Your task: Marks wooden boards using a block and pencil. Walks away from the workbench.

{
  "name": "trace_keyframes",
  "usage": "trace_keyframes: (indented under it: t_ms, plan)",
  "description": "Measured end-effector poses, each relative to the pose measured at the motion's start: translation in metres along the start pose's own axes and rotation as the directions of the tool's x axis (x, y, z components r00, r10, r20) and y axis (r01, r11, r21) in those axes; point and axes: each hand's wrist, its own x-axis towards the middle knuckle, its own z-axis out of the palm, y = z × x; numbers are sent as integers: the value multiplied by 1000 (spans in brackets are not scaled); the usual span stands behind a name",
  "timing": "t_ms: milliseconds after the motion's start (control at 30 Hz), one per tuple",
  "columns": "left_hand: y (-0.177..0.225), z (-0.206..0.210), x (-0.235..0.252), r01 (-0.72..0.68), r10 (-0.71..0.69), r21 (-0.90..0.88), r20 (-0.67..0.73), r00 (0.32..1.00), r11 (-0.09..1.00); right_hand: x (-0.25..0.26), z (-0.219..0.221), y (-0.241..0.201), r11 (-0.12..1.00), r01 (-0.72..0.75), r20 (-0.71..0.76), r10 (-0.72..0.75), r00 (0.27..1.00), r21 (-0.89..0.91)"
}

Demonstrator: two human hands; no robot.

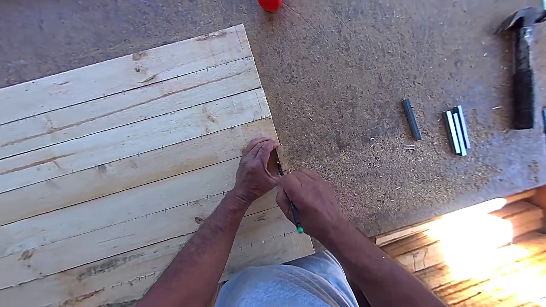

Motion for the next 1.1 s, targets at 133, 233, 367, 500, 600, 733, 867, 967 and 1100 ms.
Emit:
trace_keyframes:
  t_ms: [133,233,367,500,600,733,867,967,1100]
  plan:
    - [-1,-2,-1,-25,25,-23,-1,1000,999,24,23,1,980,15,156,17,988,-200]
    - [-5,-2,0,-56,56,-16,-1,998,998,28,28,-7,960,13,151,31,988,-278]
    - [-8,1,0,-77,77,3,-24,997,997,20,28,-25,952,-75,134,119,984,-297]
    - [-7,2,0,-83,83,10,-37,996,997,13,18,-27,976,-203,-3,203,979,-77]
    - [-9,2,2,-88,88,-4,-33,996,996,-19,-21,-28,953,-256,-232,289,929,163]
    - [15,-16,-28,-43,43,-196,-3,999,980,-94,-47,-11,872,-421,-350,486,800,250]
    - [42,-1,-88,-41,59,-200,84,995,979,-166,-15,11,791,-505,-199,588,784,346]
    - [50,23,-126,-16,25,-146,60,998,989,-199,11,18,822,-457,-108,517,849,340]
    - [55,33,-131,-9,10,-69,27,1000,998,-217,22,25,914,-325,-111,359,927,242]
